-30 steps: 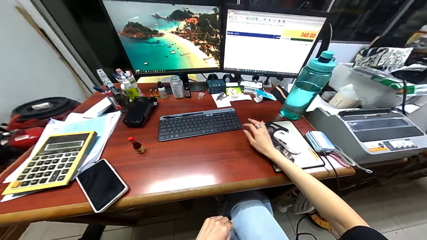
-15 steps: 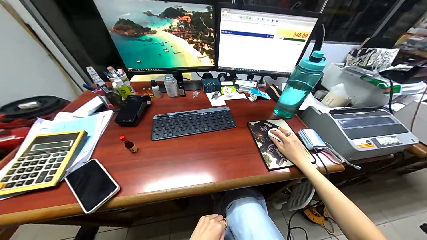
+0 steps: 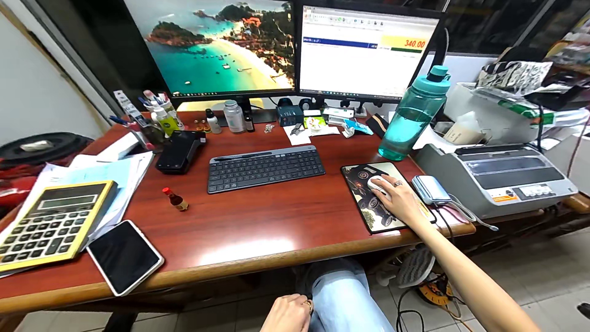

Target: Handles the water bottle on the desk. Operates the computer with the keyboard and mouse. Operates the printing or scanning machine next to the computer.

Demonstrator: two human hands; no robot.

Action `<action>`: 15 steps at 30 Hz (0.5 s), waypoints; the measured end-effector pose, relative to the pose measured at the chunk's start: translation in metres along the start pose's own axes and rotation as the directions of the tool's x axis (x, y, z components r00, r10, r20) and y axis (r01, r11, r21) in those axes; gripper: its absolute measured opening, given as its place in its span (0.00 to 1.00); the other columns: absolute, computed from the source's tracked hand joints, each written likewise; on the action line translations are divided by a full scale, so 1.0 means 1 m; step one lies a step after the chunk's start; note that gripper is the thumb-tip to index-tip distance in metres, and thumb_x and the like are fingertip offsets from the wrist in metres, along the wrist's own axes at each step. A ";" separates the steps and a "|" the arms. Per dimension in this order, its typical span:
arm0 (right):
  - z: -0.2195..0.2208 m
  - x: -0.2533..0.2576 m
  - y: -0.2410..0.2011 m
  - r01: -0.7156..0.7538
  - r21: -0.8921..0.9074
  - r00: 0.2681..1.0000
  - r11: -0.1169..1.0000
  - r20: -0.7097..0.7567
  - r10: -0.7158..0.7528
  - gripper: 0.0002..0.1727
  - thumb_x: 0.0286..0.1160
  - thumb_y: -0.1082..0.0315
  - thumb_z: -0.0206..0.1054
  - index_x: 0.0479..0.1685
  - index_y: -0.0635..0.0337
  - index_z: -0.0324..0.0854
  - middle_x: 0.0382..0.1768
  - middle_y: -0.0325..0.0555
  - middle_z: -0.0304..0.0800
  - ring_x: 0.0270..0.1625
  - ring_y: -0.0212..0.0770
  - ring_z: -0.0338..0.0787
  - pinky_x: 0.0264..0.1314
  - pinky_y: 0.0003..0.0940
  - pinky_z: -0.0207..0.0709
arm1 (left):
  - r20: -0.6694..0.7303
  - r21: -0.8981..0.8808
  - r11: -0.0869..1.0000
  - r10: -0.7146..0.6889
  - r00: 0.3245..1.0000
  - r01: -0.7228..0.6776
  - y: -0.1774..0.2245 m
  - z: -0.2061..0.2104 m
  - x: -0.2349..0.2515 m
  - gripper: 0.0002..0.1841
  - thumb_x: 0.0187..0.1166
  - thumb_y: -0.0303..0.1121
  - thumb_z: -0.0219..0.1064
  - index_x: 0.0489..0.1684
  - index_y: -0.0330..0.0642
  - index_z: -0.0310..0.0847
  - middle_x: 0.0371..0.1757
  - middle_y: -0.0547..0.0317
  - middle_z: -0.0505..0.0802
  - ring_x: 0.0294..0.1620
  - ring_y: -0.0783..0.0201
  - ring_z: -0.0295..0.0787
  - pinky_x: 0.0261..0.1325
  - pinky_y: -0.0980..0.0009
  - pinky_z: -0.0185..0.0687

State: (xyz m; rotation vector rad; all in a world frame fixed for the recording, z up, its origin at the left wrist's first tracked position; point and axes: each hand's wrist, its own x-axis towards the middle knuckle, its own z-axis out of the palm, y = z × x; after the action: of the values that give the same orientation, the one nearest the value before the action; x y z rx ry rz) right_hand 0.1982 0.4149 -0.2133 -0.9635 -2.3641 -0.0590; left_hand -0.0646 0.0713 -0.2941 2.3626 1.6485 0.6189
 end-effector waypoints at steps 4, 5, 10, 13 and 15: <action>0.000 0.000 0.000 0.017 0.001 1.000 1.000 -0.002 -0.017 0.22 0.85 0.53 0.62 0.68 0.53 0.87 0.69 0.62 0.86 0.67 0.67 0.87 0.66 0.63 0.80 | -0.007 0.008 1.000 0.004 1.000 -0.004 0.000 0.000 0.000 0.08 0.67 0.28 0.65 0.21 0.35 0.87 0.24 0.50 0.91 0.30 0.53 0.94 0.29 0.58 0.87; 0.000 0.000 0.000 0.016 0.000 1.000 1.000 -0.002 -0.016 0.22 0.85 0.52 0.62 0.68 0.52 0.87 0.69 0.62 0.86 0.67 0.66 0.87 0.66 0.63 0.80 | -0.012 0.013 1.000 0.005 1.000 -0.005 0.000 0.000 0.000 0.08 0.67 0.28 0.65 0.21 0.35 0.87 0.24 0.51 0.91 0.29 0.54 0.94 0.29 0.58 0.87; 0.003 -0.001 0.002 0.006 0.000 1.000 1.000 -0.006 -0.006 0.22 0.85 0.51 0.62 0.68 0.51 0.87 0.69 0.61 0.86 0.69 0.65 0.87 0.66 0.62 0.79 | -0.015 0.016 1.000 0.003 1.000 -0.003 -0.001 0.001 0.000 0.09 0.67 0.28 0.65 0.20 0.36 0.87 0.24 0.51 0.91 0.29 0.53 0.94 0.28 0.57 0.86; 0.002 -0.001 0.002 0.000 0.000 1.000 1.000 0.005 0.000 0.22 0.85 0.51 0.62 0.69 0.52 0.87 0.70 0.61 0.86 0.69 0.66 0.86 0.66 0.63 0.79 | -0.021 0.016 1.000 0.001 1.000 -0.001 -0.002 0.002 0.000 0.09 0.67 0.28 0.65 0.20 0.36 0.87 0.24 0.51 0.90 0.28 0.53 0.94 0.29 0.58 0.87; -0.001 0.000 0.000 -0.017 -0.008 1.000 1.000 0.007 0.017 0.22 0.85 0.51 0.63 0.69 0.52 0.86 0.70 0.62 0.85 0.70 0.67 0.85 0.68 0.65 0.79 | -0.015 -0.002 1.000 -0.008 1.000 0.008 -0.001 0.000 0.000 0.09 0.68 0.28 0.65 0.21 0.35 0.87 0.24 0.50 0.91 0.29 0.52 0.94 0.29 0.56 0.87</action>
State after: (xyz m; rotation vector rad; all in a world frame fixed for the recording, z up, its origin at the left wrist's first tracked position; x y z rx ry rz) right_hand 0.1985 0.4146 -0.2130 -0.9894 -2.3640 -0.0587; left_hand -0.0654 0.0720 -0.2950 2.3546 1.6610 0.6377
